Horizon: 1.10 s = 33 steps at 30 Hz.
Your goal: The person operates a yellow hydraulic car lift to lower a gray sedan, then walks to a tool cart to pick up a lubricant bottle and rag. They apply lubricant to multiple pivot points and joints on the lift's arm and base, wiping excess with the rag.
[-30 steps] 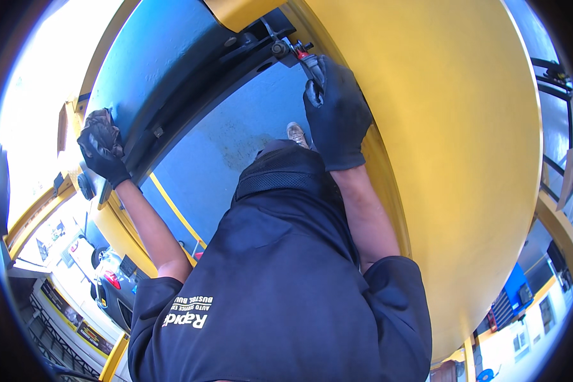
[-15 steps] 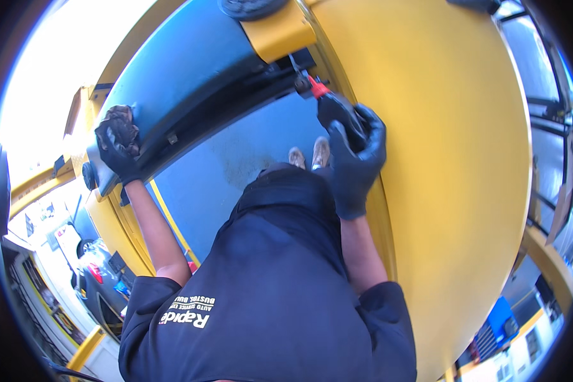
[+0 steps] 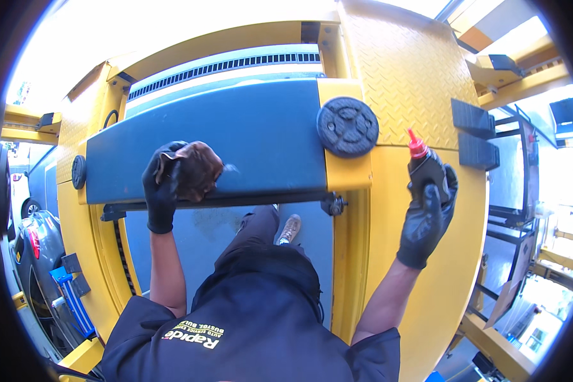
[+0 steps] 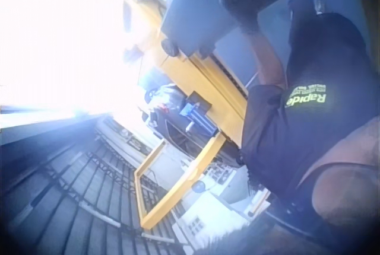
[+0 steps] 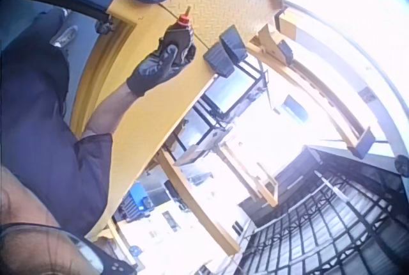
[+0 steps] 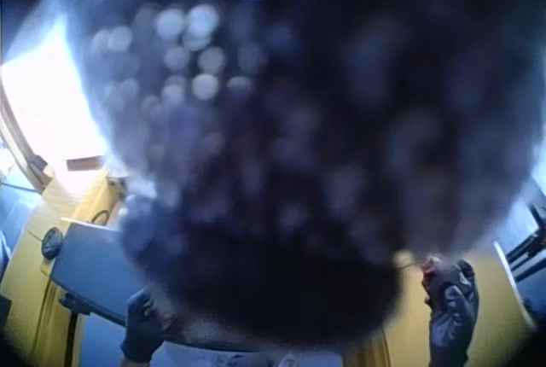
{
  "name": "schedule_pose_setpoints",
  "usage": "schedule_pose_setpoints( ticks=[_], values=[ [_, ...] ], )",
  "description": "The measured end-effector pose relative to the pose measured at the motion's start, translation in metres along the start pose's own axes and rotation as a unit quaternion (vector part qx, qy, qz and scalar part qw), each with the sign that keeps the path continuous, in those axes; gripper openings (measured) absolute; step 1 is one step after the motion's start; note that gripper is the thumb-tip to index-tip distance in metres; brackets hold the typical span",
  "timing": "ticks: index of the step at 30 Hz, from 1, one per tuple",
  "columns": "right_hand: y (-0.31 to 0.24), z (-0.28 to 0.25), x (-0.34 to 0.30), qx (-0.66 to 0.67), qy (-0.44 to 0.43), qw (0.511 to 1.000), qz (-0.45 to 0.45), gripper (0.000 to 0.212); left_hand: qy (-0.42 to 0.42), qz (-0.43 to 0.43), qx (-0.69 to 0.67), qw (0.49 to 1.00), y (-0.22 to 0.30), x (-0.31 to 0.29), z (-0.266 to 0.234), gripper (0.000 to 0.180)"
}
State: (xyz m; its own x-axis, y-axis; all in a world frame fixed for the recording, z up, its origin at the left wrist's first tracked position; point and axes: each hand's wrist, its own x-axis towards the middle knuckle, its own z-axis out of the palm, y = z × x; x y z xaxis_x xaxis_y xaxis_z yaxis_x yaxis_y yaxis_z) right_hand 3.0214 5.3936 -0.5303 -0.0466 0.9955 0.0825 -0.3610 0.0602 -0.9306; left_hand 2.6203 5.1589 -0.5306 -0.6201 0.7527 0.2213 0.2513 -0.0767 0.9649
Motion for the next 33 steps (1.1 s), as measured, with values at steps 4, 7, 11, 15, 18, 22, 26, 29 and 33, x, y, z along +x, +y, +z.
schedule_pose_setpoints(
  ticks=[4, 7, 11, 15, 18, 22, 26, 29, 33],
  values=[
    [0.018, 0.047, 0.091, -0.015, -0.067, 0.997, 0.016, 0.052, -0.085, 0.039, 0.087, 0.992, -0.007, 0.045, 0.009, 0.028],
    [0.052, 0.068, 0.153, -0.052, -0.11, 0.992, 0.032, 0.054, -0.126, 0.022, 0.049, 0.991, -0.016, 0.075, 0.014, 0.03],
    [0.093, 0.08, 0.213, -0.095, -0.169, 0.98, 0.047, 0.056, -0.135, 0.003, 0.103, 0.986, -0.014, 0.085, 0.022, 0.032],
    [0.131, 0.087, 0.233, 0.061, -0.171, 0.979, 0.097, 0.059, -0.142, -0.029, 0.116, 0.983, -0.02, 0.087, 0.016, 0.036],
    [0.138, 0.092, 0.241, -0.064, -0.191, 0.979, 0.037, 0.056, -0.143, -0.049, 0.132, 0.98, -0.019, 0.09, 0.018, 0.032],
    [0.118, 0.11, 0.248, -0.297, -0.255, 0.92, -0.006, 0.052, -0.125, -0.072, 0.159, 0.977, -0.017, 0.088, 0.022, 0.024],
    [0.107, 0.125, 0.253, -0.436, -0.339, 0.829, -0.088, 0.046, -0.071, -0.102, 0.182, 0.976, -0.018, 0.079, 0.026, 0.023],
    [0.107, 0.134, 0.254, -0.452, -0.386, 0.797, -0.102, 0.044, -0.013, -0.123, 0.165, 0.978, -0.022, 0.064, 0.024, 0.027],
    [0.11, 0.148, 0.26, -0.493, -0.445, 0.724, -0.187, 0.05, 0.0, -0.113, 0.197, 0.974, -0.03, 0.053, 0.015, 0.03]
  ],
)
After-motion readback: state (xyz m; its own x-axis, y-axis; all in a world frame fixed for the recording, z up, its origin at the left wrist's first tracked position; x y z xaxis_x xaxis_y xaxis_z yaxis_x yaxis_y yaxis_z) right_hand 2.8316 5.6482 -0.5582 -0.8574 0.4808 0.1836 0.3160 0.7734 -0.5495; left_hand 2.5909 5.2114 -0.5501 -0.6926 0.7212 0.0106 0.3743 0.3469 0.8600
